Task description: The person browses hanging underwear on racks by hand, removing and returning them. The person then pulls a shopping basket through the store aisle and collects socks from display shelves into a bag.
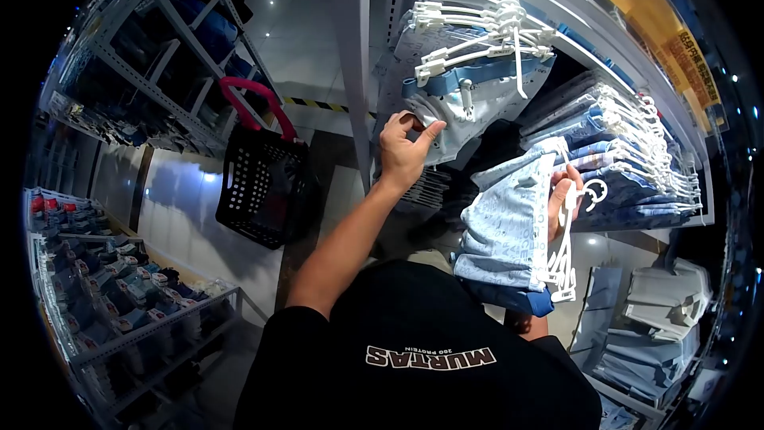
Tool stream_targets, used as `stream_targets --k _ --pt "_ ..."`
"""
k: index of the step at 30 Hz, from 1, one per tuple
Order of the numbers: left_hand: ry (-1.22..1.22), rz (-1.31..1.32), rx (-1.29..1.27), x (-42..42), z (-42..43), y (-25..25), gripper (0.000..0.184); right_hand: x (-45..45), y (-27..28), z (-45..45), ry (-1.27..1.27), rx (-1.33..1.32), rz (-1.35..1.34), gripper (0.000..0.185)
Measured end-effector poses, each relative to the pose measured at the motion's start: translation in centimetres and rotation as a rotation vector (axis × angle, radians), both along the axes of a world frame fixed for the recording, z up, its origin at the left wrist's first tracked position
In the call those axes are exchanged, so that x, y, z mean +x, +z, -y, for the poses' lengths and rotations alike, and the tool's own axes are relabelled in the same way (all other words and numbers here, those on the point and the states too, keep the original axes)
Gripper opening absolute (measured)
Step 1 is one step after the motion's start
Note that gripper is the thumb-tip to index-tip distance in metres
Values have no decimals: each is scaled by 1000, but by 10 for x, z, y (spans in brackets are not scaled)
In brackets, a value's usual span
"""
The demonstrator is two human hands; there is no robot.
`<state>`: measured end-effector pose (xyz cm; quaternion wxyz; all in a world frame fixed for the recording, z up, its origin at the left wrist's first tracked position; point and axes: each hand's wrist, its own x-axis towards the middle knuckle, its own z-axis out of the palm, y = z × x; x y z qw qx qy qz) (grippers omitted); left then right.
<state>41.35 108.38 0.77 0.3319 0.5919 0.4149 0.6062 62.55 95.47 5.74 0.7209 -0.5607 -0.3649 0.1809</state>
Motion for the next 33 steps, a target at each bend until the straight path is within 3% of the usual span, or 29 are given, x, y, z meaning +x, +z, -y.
stream_targets --k 2,3,6,8,10,14,16,18,19,23,25,28,29,30,33 --pt "38 0 108 0 3 3 21 -4 8 -3 -12 -25 60 36" --pt "32 -64 78 -4 3 0 12 -8 15 -5 -18 -50 89 35" --pt "51 109 -26 -4 8 -5 10 -1 19 -27 -198 14 743 23" --pt "157 27 -25 -5 8 -8 37 -6 29 -39 -189 0 796 21" --pt "231 -62 78 -5 20 7 42 -7 38 -54 -147 14 827 22" --pt "-103 28 94 -10 45 38 32 -1 43 -82 -173 49 1124 26" --pt "-144 76 160 -8 59 57 35 -7 50 -89 -171 24 1161 26" --pt "-358 130 194 -11 64 67 44 -8 52 -97 -185 8 1205 27" --pt "-497 281 111 -8 68 69 56 -11 55 -100 -194 55 1214 28" --pt "-534 281 125 -17 67 95 66 -20 78 -104 -214 131 1265 26" --pt "-512 295 154 -25 60 105 54 -18 83 -107 -223 181 1284 24" --pt "-480 309 134 -37 51 110 38 -20 86 -107 -38 -87 1175 25" --pt "-442 304 146 -37 47 110 41 -19 84 -115 -120 28 1305 26" --pt "-404 297 161 -36 44 108 44 -29 93 -110 -21 -68 1202 26" --pt "-411 333 36 -38 38 94 40 -21 65 -124 14 -76 1324 20"
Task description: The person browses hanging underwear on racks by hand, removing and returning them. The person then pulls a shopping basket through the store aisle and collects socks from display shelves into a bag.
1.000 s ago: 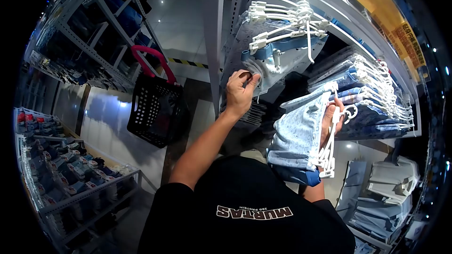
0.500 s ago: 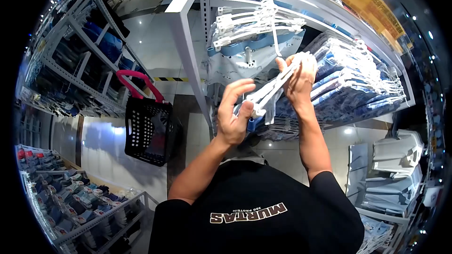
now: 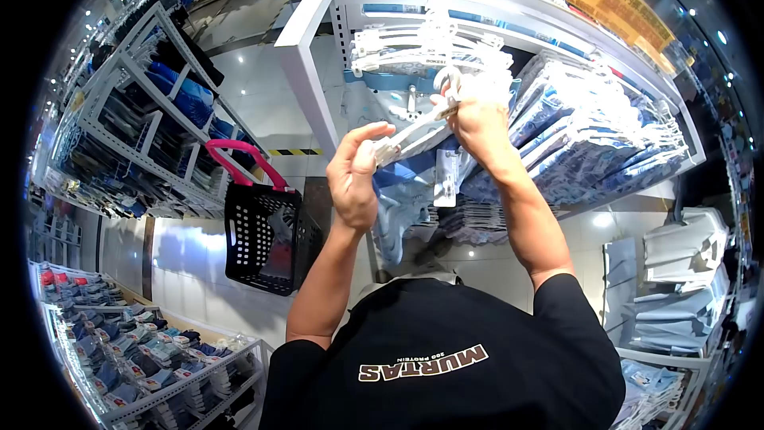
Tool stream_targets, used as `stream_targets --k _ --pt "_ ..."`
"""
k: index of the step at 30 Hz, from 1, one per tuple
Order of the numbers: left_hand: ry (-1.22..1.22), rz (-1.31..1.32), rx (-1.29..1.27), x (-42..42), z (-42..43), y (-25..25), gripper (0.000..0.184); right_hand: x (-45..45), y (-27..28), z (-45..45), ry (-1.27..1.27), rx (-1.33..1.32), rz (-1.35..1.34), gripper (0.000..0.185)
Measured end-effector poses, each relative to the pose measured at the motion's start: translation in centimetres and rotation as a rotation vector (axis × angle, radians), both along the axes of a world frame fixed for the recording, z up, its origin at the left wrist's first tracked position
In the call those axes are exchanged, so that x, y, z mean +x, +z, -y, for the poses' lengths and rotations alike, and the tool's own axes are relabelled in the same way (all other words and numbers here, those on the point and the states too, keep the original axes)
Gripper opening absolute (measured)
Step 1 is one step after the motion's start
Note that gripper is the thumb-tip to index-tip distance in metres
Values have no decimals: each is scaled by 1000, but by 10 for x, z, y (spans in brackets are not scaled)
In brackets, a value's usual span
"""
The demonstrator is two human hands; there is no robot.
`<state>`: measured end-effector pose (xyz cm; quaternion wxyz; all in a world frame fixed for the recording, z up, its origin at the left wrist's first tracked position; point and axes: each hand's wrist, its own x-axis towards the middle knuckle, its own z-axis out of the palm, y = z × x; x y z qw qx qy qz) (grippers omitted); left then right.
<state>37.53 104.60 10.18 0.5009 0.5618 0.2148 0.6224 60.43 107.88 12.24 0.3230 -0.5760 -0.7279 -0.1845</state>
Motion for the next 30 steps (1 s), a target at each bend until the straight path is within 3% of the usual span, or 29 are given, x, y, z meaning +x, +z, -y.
stream_targets --k 1,3,10,13,14,17,20,21,22,25,27,29,30 --pt "-13 -44 -29 0 1 1 33 1 -2 -2 31 90 94 14" --pt "60 -105 27 2 -8 -10 22 -4 -4 -1 6 36 35 16" --pt "126 -239 -88 -2 -26 -12 21 -19 5 7 56 92 -66 29" --pt "237 -307 99 -1 -40 -19 20 -16 -9 1 -53 96 7 39" --pt "248 -325 124 -2 -43 -20 24 -15 -11 3 -43 72 36 49" --pt "358 -318 193 -3 -46 -20 29 -15 -27 4 -106 64 -5 51" --pt "472 -350 225 -9 -40 -27 49 -9 -50 -1 -39 -2 -230 56" --pt "513 -341 212 -11 -33 -29 55 -25 -25 18 -65 88 -69 58" --pt "543 -379 186 -15 -27 -37 63 -29 -30 24 -74 87 -80 59" --pt "696 -278 218 -30 -13 -83 54 -51 -24 49 8 74 -265 55" --pt "757 -252 126 -49 2 -111 34 -68 -21 70 75 103 -327 47" --pt "658 -300 -116 -75 11 -162 13 -71 -40 87 214 123 -469 39" --pt "559 -213 -428 -82 18 -203 15 -76 -46 96 240 135 -380 30"
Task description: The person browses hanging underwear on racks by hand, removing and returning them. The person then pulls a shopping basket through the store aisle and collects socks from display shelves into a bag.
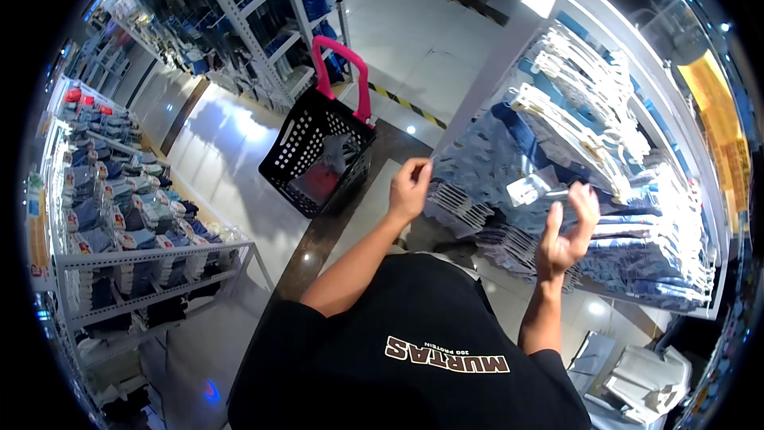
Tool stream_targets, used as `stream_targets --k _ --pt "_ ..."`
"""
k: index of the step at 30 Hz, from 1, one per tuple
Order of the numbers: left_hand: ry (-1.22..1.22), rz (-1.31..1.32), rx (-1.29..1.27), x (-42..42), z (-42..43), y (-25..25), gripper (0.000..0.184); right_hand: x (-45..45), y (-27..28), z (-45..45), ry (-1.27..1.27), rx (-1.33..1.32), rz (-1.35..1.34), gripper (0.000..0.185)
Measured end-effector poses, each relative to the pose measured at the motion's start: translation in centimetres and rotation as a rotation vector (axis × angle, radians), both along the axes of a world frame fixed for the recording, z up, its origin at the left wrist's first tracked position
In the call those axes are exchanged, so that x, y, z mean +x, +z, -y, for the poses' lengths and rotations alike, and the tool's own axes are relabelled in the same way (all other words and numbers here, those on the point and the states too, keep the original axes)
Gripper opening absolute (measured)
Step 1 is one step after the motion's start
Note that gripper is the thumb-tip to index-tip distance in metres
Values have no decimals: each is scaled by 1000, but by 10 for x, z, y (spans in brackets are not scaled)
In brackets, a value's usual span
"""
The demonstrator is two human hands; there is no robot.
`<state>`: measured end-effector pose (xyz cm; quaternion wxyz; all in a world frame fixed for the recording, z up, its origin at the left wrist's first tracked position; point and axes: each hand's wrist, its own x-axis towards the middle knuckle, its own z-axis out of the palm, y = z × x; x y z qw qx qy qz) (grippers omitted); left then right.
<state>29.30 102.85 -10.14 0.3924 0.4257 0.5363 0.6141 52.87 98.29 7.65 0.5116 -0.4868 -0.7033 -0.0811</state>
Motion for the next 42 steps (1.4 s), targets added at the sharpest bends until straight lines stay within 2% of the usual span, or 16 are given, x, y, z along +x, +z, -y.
stream_targets --k 2,4,5,6,8,9,11,13,17,18,21,24,27,31,37,42 --pt "-143 -229 -330 -34 24 -43 33 -18 -22 15 196 -159 -226 15" --pt "-172 -342 -515 -62 52 -138 43 -45 -45 28 274 -560 -336 12" --pt "-139 -341 -415 -75 76 -181 48 -63 -44 27 348 -751 -282 15" --pt "-261 -611 -468 -99 99 -238 45 -71 -64 21 462 -795 -159 21" --pt "-458 -878 -844 -139 157 -311 49 -85 -91 20 550 -1017 -56 27" --pt "-349 -876 -887 -156 189 -352 48 -90 -96 16 576 -1068 42 28" --pt "-336 -824 -965 -179 228 -353 44 -95 -103 6 640 -1150 90 31" --pt "-142 -661 -1005 -178 239 -310 40 -101 -114 -9 694 -1184 183 36" --pt "222 -401 -803 -166 235 -261 33 -142 -140 -68 863 -939 231 38" --pt "183 -192 -997 -170 223 -263 27 -161 -135 -85 861 -934 205 38" --pt "196 47 -937 -166 174 -219 20 -227 -128 -146 872 -622 144 40" --pt "245 291 -792 -168 120 -190 18 -300 -135 -213 708 -601 14 46" --pt "267 334 -716 -168 73 -130 21 -365 -168 -298 476 -489 -1 53" --pt "142 279 -653 -188 42 -101 24 -411 -195 -381 293 -238 24 52" --pt "176 260 -635 -218 17 -74 21 -432 -221 -427 306 -933 327 50" --pt "189 139 -569 -246 -2 -85 19 -433 -241 -423 343 -987 173 47"
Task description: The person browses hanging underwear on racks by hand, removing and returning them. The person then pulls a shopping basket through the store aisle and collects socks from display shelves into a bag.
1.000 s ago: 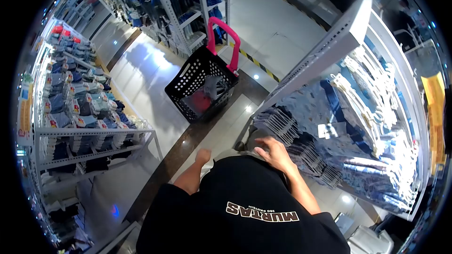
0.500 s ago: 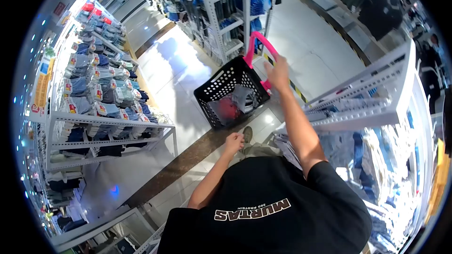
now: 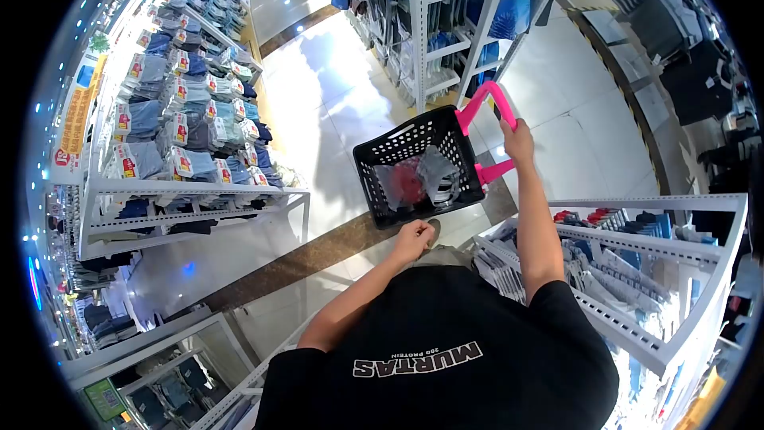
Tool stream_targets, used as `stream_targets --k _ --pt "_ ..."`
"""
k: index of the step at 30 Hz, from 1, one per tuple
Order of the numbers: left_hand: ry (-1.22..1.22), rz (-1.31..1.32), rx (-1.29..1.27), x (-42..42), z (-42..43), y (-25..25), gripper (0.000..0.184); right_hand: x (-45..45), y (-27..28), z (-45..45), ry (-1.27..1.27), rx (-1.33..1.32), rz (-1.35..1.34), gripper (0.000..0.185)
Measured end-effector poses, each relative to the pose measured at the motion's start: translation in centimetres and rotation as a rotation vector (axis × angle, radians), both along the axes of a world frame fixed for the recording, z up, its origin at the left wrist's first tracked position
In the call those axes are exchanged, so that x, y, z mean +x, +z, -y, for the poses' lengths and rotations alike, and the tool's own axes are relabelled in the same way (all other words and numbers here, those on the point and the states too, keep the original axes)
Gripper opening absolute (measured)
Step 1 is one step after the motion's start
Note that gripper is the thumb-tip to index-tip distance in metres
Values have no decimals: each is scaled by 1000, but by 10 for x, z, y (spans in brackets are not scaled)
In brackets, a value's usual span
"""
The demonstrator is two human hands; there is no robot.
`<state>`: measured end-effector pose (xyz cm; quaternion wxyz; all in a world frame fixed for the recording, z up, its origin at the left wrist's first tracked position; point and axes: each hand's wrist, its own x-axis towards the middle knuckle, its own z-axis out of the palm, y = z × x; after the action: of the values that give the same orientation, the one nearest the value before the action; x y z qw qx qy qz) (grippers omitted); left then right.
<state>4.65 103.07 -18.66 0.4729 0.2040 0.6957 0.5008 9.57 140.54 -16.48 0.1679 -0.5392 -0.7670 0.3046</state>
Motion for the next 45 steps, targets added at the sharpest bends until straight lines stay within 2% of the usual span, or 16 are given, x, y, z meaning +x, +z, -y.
stream_targets --k 2,5,6,8,11,12,15,18,22,26,30,33,34,37,38,45 --pt "-43 -19 -14 -7 -16 6 19 -3 -10 14 0 104 -71 46" --pt "-92 -114 23 -10 -44 8 22 -14 -15 44 -27 -65 -192 43" --pt "-48 -157 49 -8 -53 14 24 -18 8 66 6 -64 -162 46" --pt "51 -252 100 -7 -69 30 29 -29 -10 92 -68 -290 -283 46" --pt "74 -529 167 -16 -78 45 47 -49 -35 141 -116 -362 -442 47" --pt "98 -429 178 -23 -73 49 62 -64 -11 183 -191 -570 -557 48" --pt "165 -459 -36 -51 -45 63 64 -94 9 230 -216 -894 -760 48" --pt "216 -449 -135 -82 -18 63 51 -118 7 261 -155 -981 -820 59" --pt "199 -389 -185 -146 11 76 41 -142 12 262 177 -302 -581 87" --pt "220 -523 -275 -189 19 68 34 -175 46 233 717 301 -405 69" --pt "221 -774 -315 -229 18 69 25 -212 68 213 1088 363 -180 52" --pt "91 -836 -391 -270 26 66 26 -257 60 204 1239 141 98 42" --pt "65 -845 -398 -283 29 66 27 -273 55 209 1240 351 76 28" --pt "82 -906 -371 -327 42 59 24 -326 36 230 1107 413 208 26" --pt "86 -923 -352 -343 45 57 24 -336 33 236 1059 556 49 29" --pt "11 -1030 -333 -440 43 45 20 -404 20 242 919 603 -76 30"
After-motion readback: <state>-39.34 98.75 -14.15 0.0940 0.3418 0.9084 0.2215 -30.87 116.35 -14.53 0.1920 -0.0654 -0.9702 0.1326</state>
